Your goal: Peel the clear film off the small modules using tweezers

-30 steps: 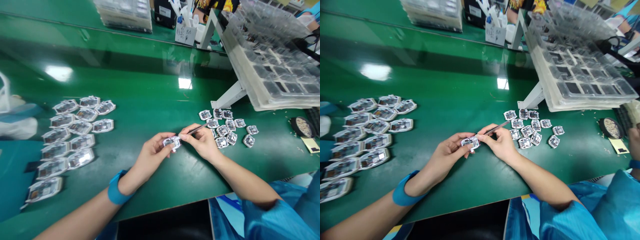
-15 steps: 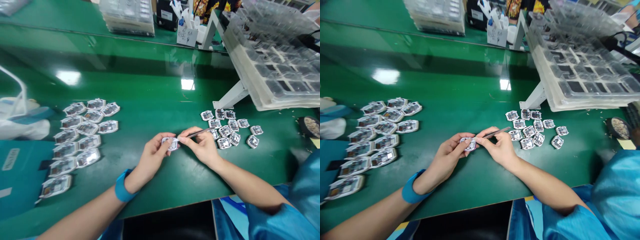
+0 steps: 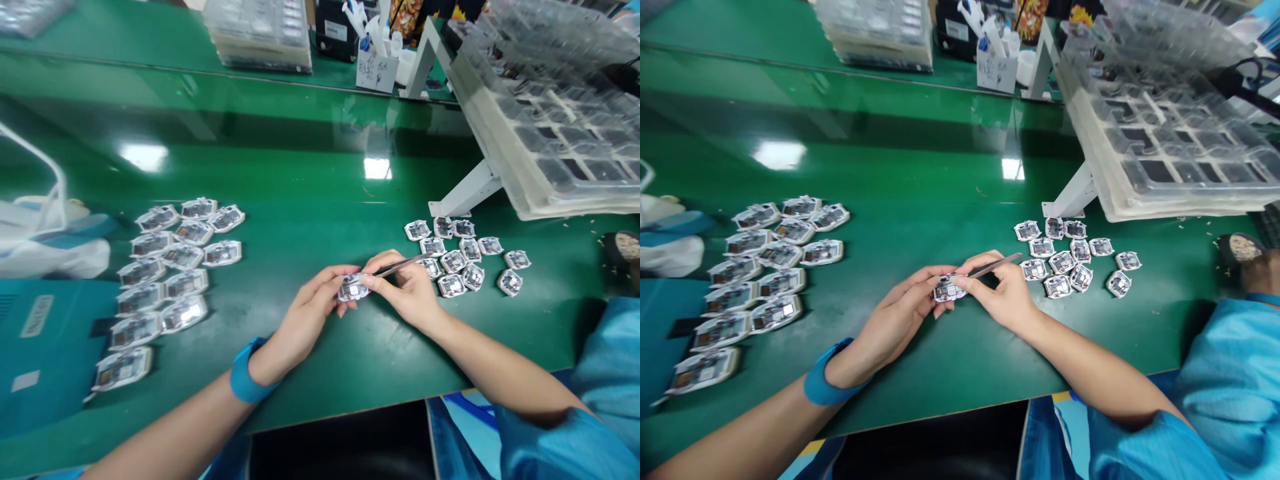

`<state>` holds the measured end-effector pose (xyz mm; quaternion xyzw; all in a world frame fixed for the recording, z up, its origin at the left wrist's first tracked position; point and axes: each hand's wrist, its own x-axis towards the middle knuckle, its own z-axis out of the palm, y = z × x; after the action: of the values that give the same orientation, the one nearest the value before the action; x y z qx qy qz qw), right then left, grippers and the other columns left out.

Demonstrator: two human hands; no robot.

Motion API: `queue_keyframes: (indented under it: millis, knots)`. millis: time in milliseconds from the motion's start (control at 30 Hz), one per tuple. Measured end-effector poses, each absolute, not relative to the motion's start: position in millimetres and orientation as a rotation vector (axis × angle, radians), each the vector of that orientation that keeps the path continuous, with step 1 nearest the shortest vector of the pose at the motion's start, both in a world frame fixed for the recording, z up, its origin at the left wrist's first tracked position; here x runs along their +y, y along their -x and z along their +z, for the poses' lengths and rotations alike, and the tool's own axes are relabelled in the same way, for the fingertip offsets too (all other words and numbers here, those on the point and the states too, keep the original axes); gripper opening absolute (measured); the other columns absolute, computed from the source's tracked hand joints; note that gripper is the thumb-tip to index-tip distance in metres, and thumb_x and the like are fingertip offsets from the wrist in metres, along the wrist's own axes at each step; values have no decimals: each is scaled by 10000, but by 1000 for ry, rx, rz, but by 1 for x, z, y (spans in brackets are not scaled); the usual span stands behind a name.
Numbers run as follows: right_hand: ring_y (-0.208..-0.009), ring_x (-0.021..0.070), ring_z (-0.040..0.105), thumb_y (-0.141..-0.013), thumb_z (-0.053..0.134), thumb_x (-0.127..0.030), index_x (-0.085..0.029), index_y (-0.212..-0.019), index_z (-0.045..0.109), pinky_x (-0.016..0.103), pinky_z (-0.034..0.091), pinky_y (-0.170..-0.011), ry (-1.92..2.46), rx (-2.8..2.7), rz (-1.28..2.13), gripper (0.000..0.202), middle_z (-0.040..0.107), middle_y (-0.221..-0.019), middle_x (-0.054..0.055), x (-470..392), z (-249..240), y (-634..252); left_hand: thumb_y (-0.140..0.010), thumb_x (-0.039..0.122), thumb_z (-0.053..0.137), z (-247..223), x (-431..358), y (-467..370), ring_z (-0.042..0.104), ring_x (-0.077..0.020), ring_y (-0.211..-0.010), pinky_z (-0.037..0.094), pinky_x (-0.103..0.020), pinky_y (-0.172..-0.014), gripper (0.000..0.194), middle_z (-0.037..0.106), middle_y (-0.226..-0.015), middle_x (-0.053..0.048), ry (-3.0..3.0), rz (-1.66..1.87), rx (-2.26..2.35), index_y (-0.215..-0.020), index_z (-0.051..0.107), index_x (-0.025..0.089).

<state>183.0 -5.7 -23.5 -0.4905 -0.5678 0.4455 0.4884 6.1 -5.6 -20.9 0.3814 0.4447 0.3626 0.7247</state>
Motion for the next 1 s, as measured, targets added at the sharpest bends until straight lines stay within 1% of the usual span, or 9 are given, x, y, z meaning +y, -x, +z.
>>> queue_keyframes:
  millis: [100,267,367,533,733,867,1000]
  knots:
    - [-827,194,653,-775,790,-399,-235,-795,723,380,518,-813,1189,-1391,1132,179,712,-834,34,-4,-23,-184,-912,351,576,-21,-6,-7,535,-149,-657,395,-282,-589,270,648,-769,-35,-846,789,984,-1055,674,144]
    - [-741,164,651,-774,780,-432,-223,-787,708,332,527,-721,1165,-1307,1281,221,700,-803,15,-2,-23,-187,-885,314,607,-21,-6,-7,530,-140,-648,396,-278,-585,249,648,-771,-28,-851,774,981,-1055,669,143]
    - [-723,159,651,-770,777,-454,-218,-795,693,326,532,-719,1191,-1274,1258,251,700,-789,10,-2,-23,-186,-888,294,593,-22,-6,-7,537,-142,-658,412,-283,-606,248,653,-783,-29,-881,791,991,-1073,664,146]
    - [-728,160,644,-770,777,-436,-214,-813,686,331,533,-738,1265,-1267,1200,243,699,-787,11,-3,-24,-184,-897,279,583,-24,-6,-8,551,-140,-670,438,-273,-623,225,651,-782,-20,-1001,799,1008,-1073,653,159]
    - [-715,161,643,-740,789,-501,-210,-791,697,327,538,-728,1279,-1252,1224,310,708,-765,9,-2,-24,-183,-905,288,572,-24,-6,-8,570,-140,-664,477,-270,-625,217,662,-779,-17,-1130,783,1031,-1076,643,174]
    - [-713,156,644,-731,801,-481,-207,-785,704,319,533,-724,1272,-1235,1239,296,716,-765,5,-1,-25,-183,-893,285,580,-25,-6,-8,581,-142,-677,482,-266,-615,232,663,-803,-22,-1150,776,1012,-1084,642,169]
    - [-699,150,639,-734,800,-466,-208,-789,699,313,526,-703,1256,-1227,1261,283,711,-766,5,0,-26,-184,-866,263,610,-21,-5,-8,584,-144,-656,491,-277,-625,245,671,-783,-17,-1150,758,1011,-1091,645,174]
